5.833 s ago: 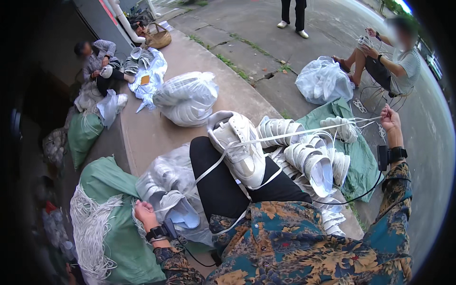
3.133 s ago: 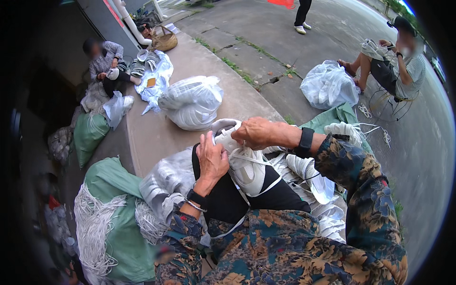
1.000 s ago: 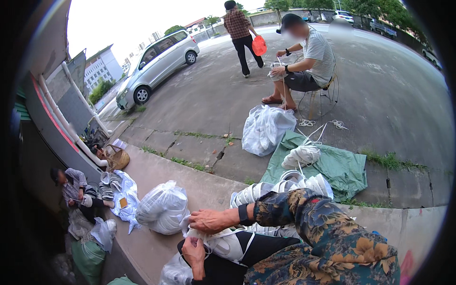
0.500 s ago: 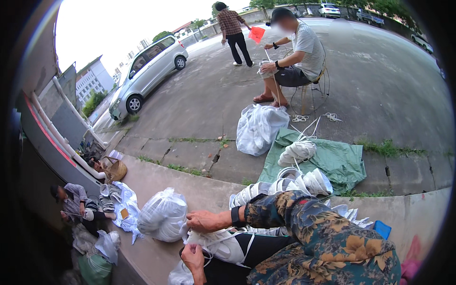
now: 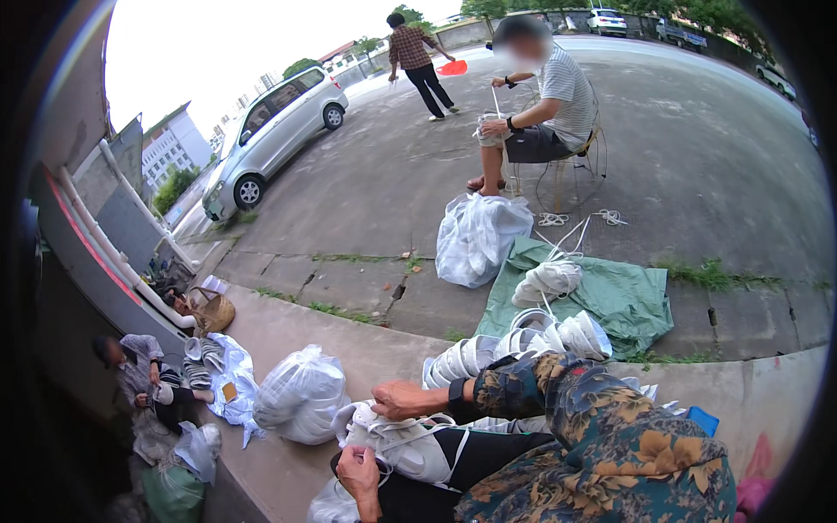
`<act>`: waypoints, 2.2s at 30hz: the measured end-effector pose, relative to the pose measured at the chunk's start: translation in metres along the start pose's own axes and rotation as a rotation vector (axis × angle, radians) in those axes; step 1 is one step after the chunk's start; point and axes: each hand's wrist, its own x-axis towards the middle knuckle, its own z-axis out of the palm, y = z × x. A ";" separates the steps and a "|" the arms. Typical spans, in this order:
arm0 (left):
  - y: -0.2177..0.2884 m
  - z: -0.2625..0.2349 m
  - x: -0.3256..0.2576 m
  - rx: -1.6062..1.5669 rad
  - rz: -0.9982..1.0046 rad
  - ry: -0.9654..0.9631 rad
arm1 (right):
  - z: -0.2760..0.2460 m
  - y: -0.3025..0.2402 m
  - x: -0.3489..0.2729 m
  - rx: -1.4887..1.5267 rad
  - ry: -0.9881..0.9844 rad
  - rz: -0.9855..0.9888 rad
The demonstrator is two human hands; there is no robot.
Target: The person is manually inserting and threading shoelaces into white sneakers.
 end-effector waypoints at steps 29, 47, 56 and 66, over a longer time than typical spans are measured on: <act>0.004 -0.002 -0.001 -0.056 -0.010 -0.012 | 0.029 0.058 -0.031 0.817 -0.319 0.638; -0.002 -0.003 -0.008 -0.137 0.057 0.003 | 0.029 0.085 -0.061 0.393 -0.372 0.312; 0.016 -0.026 -0.004 -0.170 0.049 0.012 | -0.001 0.067 -0.042 0.521 -0.257 0.244; 0.003 -0.015 -0.006 -0.246 0.014 0.015 | -0.017 0.004 -0.037 0.546 -0.131 0.101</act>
